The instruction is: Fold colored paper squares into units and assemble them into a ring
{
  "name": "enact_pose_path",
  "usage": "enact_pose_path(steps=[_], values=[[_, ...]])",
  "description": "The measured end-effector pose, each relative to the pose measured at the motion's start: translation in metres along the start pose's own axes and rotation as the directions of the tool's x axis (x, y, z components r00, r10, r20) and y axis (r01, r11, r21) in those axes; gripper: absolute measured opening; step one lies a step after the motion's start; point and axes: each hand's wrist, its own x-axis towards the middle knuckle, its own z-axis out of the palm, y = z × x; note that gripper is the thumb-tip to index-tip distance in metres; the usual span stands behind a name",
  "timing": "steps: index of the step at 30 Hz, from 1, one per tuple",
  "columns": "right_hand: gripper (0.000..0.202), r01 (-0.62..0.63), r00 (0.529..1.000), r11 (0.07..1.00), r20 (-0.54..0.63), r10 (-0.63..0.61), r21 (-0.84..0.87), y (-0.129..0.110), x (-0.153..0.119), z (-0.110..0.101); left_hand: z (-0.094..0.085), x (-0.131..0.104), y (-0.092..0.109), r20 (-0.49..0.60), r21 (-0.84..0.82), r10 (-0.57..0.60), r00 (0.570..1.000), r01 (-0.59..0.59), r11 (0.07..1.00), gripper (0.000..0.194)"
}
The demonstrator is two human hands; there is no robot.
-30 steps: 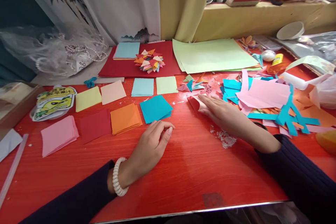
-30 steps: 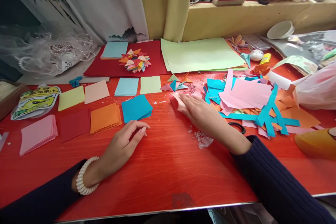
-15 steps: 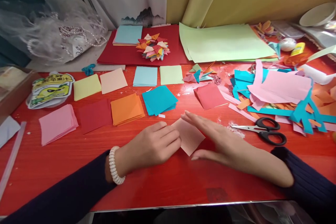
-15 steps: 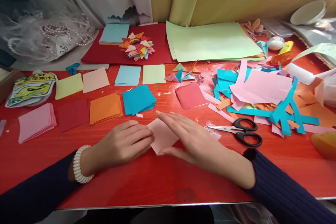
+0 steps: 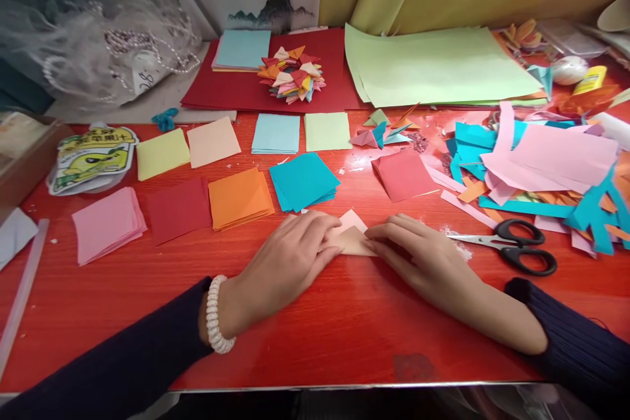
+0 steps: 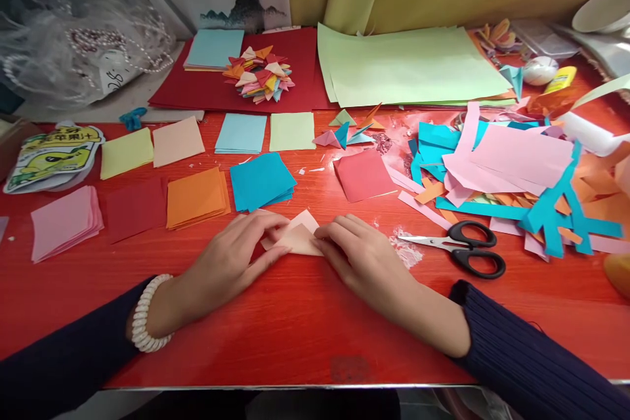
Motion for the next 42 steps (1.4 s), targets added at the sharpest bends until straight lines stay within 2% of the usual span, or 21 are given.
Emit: enact_pose_path(steps=[3, 8, 11, 14, 16, 17, 19, 21, 24, 27, 42], values=[[0.014, -0.064, 0.998, 0.998, -0.003, 0.064, -0.013, -0.001, 0.002, 0.001, 0.002, -0.001, 0.000, -0.026, -0.014, -0.004, 1.000, 0.003, 1.000, 0.020], [0.013, -0.199, 0.980, 0.980, 0.006, 0.199, -0.002, -0.001, 0.004, 0.004, 0.001, 0.000, -0.002, 0.008, 0.007, 0.058, 0.998, -0.058, 0.998, 0.017], [0.017, -0.221, 0.975, 0.975, -0.001, 0.221, -0.002, 0.002, 0.004, 0.006, 0.000, 0.001, -0.002, 0.003, 0.026, 0.065, 0.998, -0.065, 0.998, 0.017], [0.020, -0.116, 0.992, 0.989, -0.059, 0.111, -0.087, 0.005, 0.000, 0.005, 0.000, 0.000, -0.001, 0.008, 0.055, 0.083, 0.997, -0.083, 0.995, 0.016], [0.023, 0.075, 0.992, 0.984, -0.084, -0.090, -0.164, 0.005, -0.004, 0.000, 0.000, 0.000, -0.001, 0.011, 0.077, 0.110, 0.994, -0.111, 0.991, 0.017], [0.025, 0.197, 0.973, 0.961, -0.083, -0.216, -0.196, 0.005, -0.005, -0.003, 0.001, 0.000, -0.001, 0.014, 0.084, 0.120, 0.993, -0.121, 0.989, 0.018], [0.033, 0.407, 0.902, 0.883, -0.052, -0.429, -0.233, 0.003, -0.008, -0.007, 0.002, 0.000, -0.002, 0.013, 0.090, 0.126, 0.992, -0.127, 0.988, 0.018], [0.038, 0.502, 0.855, 0.828, -0.006, -0.519, -0.249, 0.001, -0.009, -0.008, 0.002, 0.000, -0.003, 0.006, 0.103, 0.142, 0.990, -0.142, 0.985, 0.019], [0.040, 0.507, 0.859, 0.827, 0.067, -0.507, -0.244, 0.001, -0.008, -0.006, 0.002, 0.002, -0.003, -0.016, 0.161, 0.201, 0.980, -0.195, 0.967, 0.020], [0.040, 0.497, 0.867, 0.838, 0.079, -0.493, -0.225, 0.003, -0.008, -0.003, 0.000, 0.002, -0.003, -0.063, 0.200, 0.234, 0.970, -0.218, 0.955, 0.021], [0.042, 0.440, 0.897, 0.877, 0.067, -0.436, -0.194, 0.007, -0.010, 0.001, -0.001, 0.000, -0.004, -0.066, 0.213, 0.207, 0.976, -0.189, 0.959, 0.025]])
